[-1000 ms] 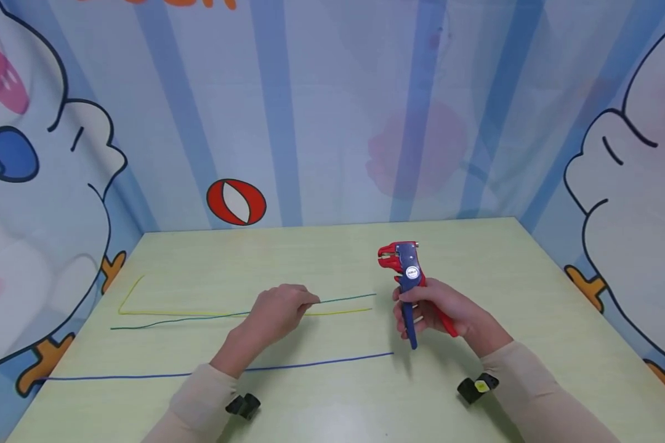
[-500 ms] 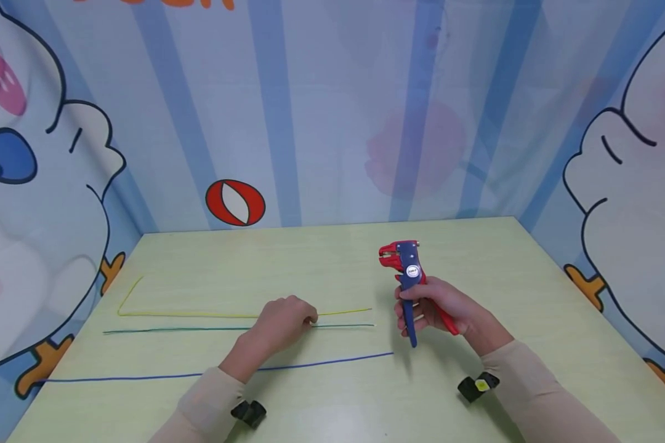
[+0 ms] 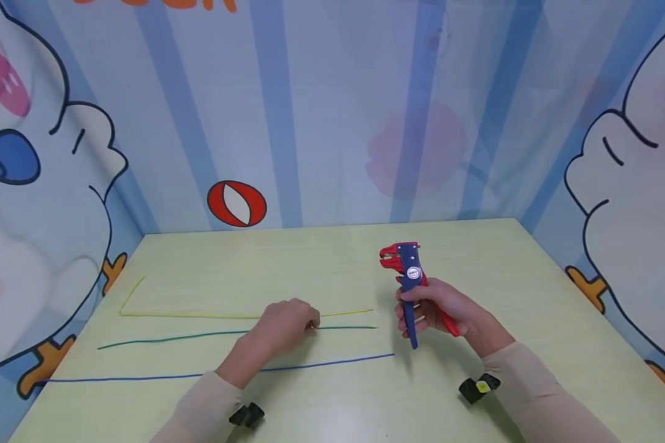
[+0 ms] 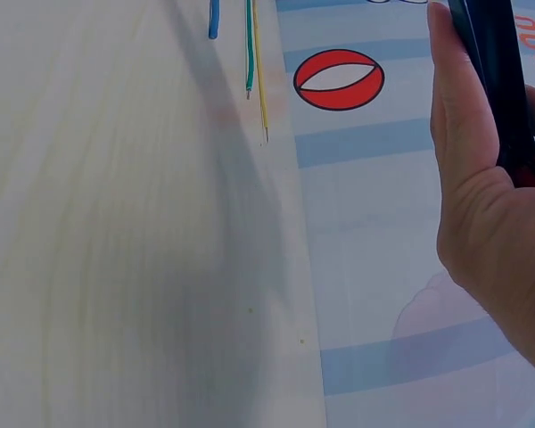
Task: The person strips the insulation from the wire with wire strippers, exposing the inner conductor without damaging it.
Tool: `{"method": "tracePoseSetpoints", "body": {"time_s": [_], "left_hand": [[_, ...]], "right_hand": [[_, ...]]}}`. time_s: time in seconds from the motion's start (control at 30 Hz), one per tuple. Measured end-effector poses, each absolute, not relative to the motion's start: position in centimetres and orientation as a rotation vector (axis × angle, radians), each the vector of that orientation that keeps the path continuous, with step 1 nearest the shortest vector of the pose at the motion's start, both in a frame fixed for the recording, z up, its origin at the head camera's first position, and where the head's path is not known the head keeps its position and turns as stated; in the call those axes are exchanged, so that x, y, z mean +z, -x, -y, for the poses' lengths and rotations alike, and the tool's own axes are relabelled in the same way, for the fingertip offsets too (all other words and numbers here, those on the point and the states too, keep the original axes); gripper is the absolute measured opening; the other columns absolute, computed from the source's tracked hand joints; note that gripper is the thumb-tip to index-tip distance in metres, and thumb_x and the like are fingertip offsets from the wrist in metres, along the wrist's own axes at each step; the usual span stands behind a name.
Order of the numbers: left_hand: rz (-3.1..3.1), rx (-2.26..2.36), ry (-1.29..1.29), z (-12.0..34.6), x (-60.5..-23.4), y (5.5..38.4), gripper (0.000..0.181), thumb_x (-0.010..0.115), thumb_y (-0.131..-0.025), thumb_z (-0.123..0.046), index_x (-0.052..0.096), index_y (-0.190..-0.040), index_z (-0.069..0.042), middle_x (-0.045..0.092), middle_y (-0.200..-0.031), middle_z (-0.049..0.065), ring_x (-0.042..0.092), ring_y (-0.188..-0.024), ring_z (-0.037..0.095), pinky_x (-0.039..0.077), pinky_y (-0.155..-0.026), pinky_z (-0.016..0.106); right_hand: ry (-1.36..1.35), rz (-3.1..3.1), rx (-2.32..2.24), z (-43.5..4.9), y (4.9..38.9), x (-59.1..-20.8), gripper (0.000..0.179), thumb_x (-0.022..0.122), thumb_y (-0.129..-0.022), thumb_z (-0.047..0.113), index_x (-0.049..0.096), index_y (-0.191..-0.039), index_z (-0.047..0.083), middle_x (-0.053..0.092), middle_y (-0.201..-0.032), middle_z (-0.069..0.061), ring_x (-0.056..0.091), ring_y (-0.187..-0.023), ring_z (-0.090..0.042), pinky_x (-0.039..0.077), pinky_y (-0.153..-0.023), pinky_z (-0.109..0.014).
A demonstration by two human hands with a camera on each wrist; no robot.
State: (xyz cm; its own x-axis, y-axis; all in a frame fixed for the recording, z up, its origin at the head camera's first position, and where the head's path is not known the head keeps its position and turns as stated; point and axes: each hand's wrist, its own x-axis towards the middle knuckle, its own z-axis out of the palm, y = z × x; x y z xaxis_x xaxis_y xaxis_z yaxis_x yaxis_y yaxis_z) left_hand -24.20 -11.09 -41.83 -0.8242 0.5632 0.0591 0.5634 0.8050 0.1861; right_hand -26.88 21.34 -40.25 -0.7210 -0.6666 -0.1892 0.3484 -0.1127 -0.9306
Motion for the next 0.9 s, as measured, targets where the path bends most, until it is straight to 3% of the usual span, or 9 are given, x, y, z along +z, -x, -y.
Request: {"method": "tracePoseSetpoints", "body": {"time_s": [0.07, 0.17, 0.33, 0.53, 0.63, 0.7, 0.8, 0.9], "left_hand": [[3.028, -0.329, 1.049, 11.0, -41.4, 23.6, 0.025, 0.069, -0.089, -0.005, 0.060, -0.067, -0.014, 0.044, -0.062, -0.009, 0.034, -0.057, 0.007, 0.031, -0.051, 0.024], [3.071, -0.357, 1.190, 10.7, -40.9, 22.7, 0.032, 0.069, -0.084, -0.003, 0.049, -0.063, -0.016, 0.031, -0.061, -0.009, 0.027, -0.057, 0.007, 0.023, -0.051, 0.024], [3.096, -0.319, 1.202, 10.2, -40.7, 22.1, 0.019, 0.073, -0.077, -0.006, 0.060, -0.068, -0.017, 0.048, -0.064, -0.012, 0.041, -0.059, 0.005, 0.036, -0.052, 0.024], [3.108, -0.160, 1.174, 9.8, -41.0, 21.8, 0.029, 0.068, -0.083, -0.003, 0.051, -0.064, -0.016, 0.040, -0.060, -0.009, 0.033, -0.054, 0.007, 0.030, -0.049, 0.024], [3.113, -0.123, 1.146, 9.9, -40.8, 21.9, 0.021, 0.066, -0.087, -0.004, 0.054, -0.073, -0.013, 0.045, -0.063, -0.007, 0.036, -0.056, 0.008, 0.034, -0.051, 0.025], [3.124, -0.172, 1.108, 10.1, -40.5, 22.1, 0.008, 0.065, -0.089, -0.004, 0.063, -0.088, -0.011, 0.055, -0.071, -0.004, 0.041, -0.057, 0.009, 0.039, -0.054, 0.025], [3.119, -0.281, 1.038, 10.5, -39.9, 22.4, 0.023, 0.065, -0.090, -0.003, 0.070, -0.110, -0.012, 0.067, -0.084, 0.000, 0.045, -0.058, 0.011, 0.040, -0.054, 0.026], [3.058, -0.355, 0.977, 10.9, -39.4, 22.7, 0.029, 0.066, -0.090, -0.003, 0.073, -0.116, -0.014, 0.070, -0.089, 0.001, 0.047, -0.060, 0.011, 0.040, -0.054, 0.025]], "right_hand": [[0.360, -1.484, -1.901, -21.4, 26.9, -40.2, 0.016, 0.047, -0.103, 0.012, 0.047, -0.114, 0.000, 0.070, -0.095, -0.015, 0.073, -0.082, -0.029, 0.054, -0.086, -0.053], [0.351, -1.496, -1.900, -21.4, 26.8, -40.2, 0.017, 0.048, -0.103, 0.012, 0.046, -0.115, -0.001, 0.070, -0.095, -0.015, 0.073, -0.082, -0.029, 0.054, -0.086, -0.053], [0.342, -1.495, -1.900, -21.4, 26.8, -40.3, 0.017, 0.048, -0.103, 0.012, 0.046, -0.115, -0.001, 0.069, -0.095, -0.015, 0.073, -0.082, -0.029, 0.055, -0.085, -0.053], [0.342, -1.491, -1.905, -21.3, 26.8, -40.4, 0.015, 0.046, -0.104, 0.011, 0.047, -0.113, -0.001, 0.070, -0.094, -0.014, 0.073, -0.082, -0.029, 0.054, -0.086, -0.054], [0.336, -1.492, -1.906, -21.4, 26.8, -40.5, 0.015, 0.047, -0.103, 0.011, 0.048, -0.113, 0.000, 0.070, -0.095, -0.015, 0.073, -0.082, -0.029, 0.055, -0.085, -0.053], [0.337, -1.490, -1.904, -21.4, 26.9, -40.6, 0.016, 0.047, -0.103, 0.011, 0.047, -0.114, 0.000, 0.070, -0.095, -0.015, 0.073, -0.082, -0.029, 0.055, -0.085, -0.052], [0.350, -1.479, -1.899, -21.6, 27.0, -40.7, 0.016, 0.048, -0.102, 0.010, 0.047, -0.114, 0.000, 0.069, -0.096, -0.015, 0.073, -0.082, -0.029, 0.055, -0.085, -0.052], [0.379, -1.466, -1.886, -21.8, 27.3, -40.8, 0.014, 0.049, -0.102, 0.008, 0.048, -0.113, 0.001, 0.069, -0.096, -0.015, 0.073, -0.082, -0.028, 0.056, -0.085, -0.052]]}}
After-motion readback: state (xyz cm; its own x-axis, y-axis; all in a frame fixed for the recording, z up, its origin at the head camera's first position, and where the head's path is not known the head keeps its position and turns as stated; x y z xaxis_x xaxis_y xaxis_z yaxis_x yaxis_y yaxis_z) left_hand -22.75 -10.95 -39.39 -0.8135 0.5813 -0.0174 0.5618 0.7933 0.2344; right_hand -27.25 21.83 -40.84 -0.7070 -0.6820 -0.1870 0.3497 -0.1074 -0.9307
